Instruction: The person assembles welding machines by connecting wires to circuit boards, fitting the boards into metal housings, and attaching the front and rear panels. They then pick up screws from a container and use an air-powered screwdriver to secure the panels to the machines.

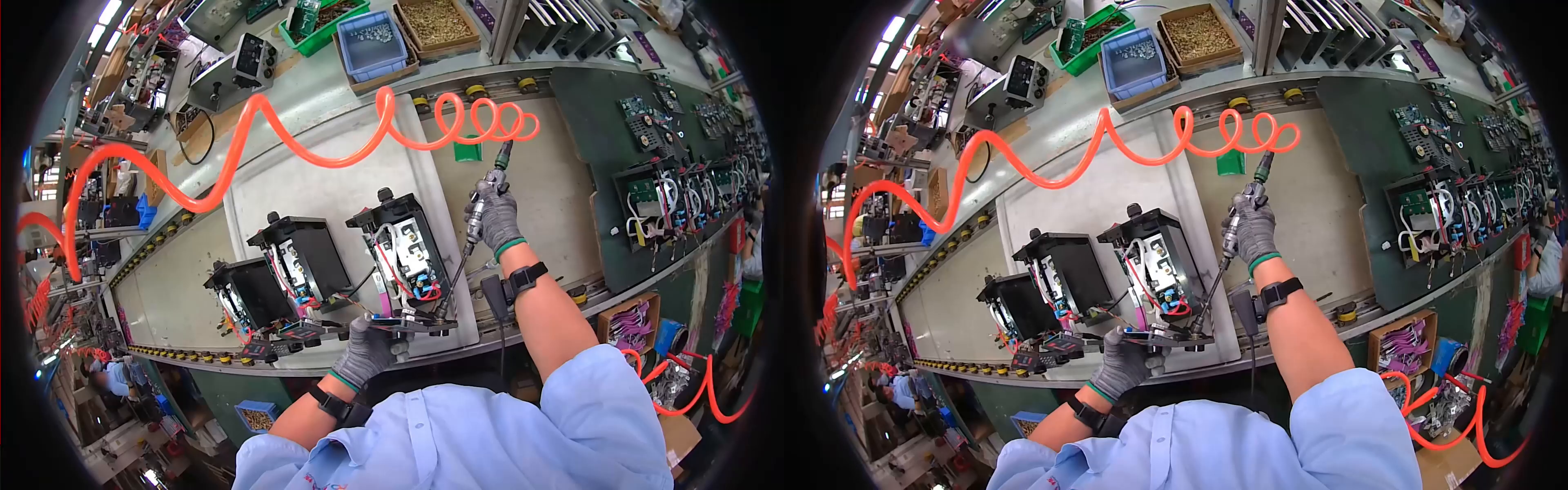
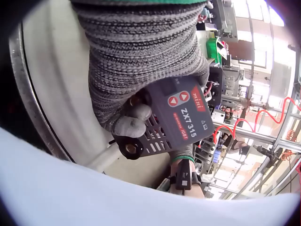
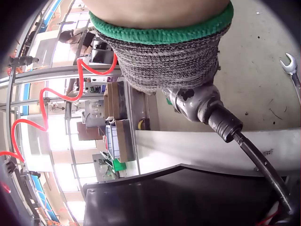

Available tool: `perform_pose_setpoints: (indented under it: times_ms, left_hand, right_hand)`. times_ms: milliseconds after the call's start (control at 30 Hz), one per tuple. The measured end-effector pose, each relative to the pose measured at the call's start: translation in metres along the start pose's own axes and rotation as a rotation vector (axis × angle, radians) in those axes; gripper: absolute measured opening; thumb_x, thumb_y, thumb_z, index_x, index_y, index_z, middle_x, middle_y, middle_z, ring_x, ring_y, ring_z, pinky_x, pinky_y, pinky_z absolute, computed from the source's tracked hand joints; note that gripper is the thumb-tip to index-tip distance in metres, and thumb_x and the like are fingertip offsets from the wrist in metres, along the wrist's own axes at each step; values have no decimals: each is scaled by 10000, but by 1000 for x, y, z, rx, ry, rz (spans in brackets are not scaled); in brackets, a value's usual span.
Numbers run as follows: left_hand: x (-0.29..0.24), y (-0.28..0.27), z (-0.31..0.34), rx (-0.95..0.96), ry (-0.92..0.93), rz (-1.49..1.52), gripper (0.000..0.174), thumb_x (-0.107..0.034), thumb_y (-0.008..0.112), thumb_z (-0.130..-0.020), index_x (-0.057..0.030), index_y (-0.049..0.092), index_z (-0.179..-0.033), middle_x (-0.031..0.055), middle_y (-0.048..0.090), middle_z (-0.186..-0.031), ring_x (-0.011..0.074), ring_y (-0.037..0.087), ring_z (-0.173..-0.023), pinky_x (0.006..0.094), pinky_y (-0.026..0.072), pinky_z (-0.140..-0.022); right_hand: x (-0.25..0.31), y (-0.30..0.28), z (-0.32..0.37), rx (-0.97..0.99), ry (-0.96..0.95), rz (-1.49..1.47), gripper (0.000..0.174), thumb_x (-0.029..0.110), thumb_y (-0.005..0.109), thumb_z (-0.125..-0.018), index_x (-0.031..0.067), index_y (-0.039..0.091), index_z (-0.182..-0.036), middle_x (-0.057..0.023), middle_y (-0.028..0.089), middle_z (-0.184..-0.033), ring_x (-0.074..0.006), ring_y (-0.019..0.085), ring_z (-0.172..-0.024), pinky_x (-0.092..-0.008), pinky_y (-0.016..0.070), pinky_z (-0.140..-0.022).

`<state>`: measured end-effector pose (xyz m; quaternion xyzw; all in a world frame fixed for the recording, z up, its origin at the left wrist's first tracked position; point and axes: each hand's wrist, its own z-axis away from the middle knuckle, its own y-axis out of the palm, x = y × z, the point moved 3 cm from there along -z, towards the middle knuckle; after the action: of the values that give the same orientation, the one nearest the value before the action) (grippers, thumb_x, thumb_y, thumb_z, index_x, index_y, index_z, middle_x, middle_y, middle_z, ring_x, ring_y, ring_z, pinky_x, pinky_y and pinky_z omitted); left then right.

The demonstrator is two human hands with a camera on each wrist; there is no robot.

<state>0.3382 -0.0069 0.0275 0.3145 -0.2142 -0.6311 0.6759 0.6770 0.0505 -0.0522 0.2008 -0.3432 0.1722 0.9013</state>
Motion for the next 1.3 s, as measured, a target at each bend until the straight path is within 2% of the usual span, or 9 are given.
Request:
perform_pose_setpoints:
  times_ms: [67,200,533,700,767,833,900,1100,1300]
  left_hand:
    - [3,3,-4,63,-31,127,826,-659,765,-655,-92,602,-1234,105,632,-984,197,524,-662,375,425,-632]
    - [14,-9,-12,56,1,202,830,-665,767,-626,-102,609,-1215,88,631,-946,192,490,-645,351,376,-628]
    - [20,-12,-15,13,60,249,847,-689,747,-618,-87,623,-1201,119,647,-915,190,445,-629,354,353,-622]
    - [19,-9,-14,-107,99,198,850,-699,735,-628,-67,629,-1187,110,644,-895,200,498,-614,383,419,-621]
    - [17,-6,-13,-110,112,208,845,-700,729,-640,-58,633,-1180,114,647,-887,201,510,-609,392,441,-620]
    - [14,-7,-14,-114,127,218,840,-702,722,-652,-49,637,-1174,117,649,-879,201,523,-605,402,463,-618]
    - [10,-10,-17,-45,63,241,840,-701,712,-675,-29,633,-1173,123,650,-860,200,533,-598,413,497,-627]
    - [6,-6,-18,-123,84,134,843,-710,700,-687,-14,631,-1157,128,647,-850,221,556,-587,471,585,-635]
    - [4,-4,-18,-114,96,142,858,-710,691,-699,19,632,-1148,130,652,-854,238,590,-613,475,606,-638]
  right_hand:
    - [-5,-3,-5,9,52,-20,198,147,678,-922,111,513,-1026,-54,603,-779,-197,625,-526,-360,546,-436]
    - [-12,2,-11,66,87,-55,188,147,683,-920,88,533,-1017,-73,610,-778,-213,629,-537,-372,556,-453]
    - [-17,22,-18,106,78,42,213,138,685,-917,79,517,-1033,-67,586,-735,-189,597,-501,-354,529,-416]
    - [-22,21,-22,64,90,96,237,149,689,-908,73,511,-1045,-67,579,-748,-187,595,-499,-355,525,-414]
    - [-22,22,-18,53,103,110,244,151,688,-905,71,509,-1050,-67,577,-755,-188,597,-500,-355,524,-414]
    - [-20,27,-8,6,44,204,201,195,708,-914,65,558,-946,-74,600,-711,-204,639,-533,-356,549,-446]
    - [-25,32,-7,50,51,196,203,196,707,-912,62,560,-948,-74,601,-717,-203,644,-537,-354,555,-451]
    - [-24,35,-9,90,65,251,209,199,698,-918,45,566,-969,-69,606,-746,-188,645,-549,-350,565,-465]
    - [-17,39,-4,74,72,319,214,207,692,-922,43,565,-974,-58,594,-743,-182,636,-548,-347,559,-463]
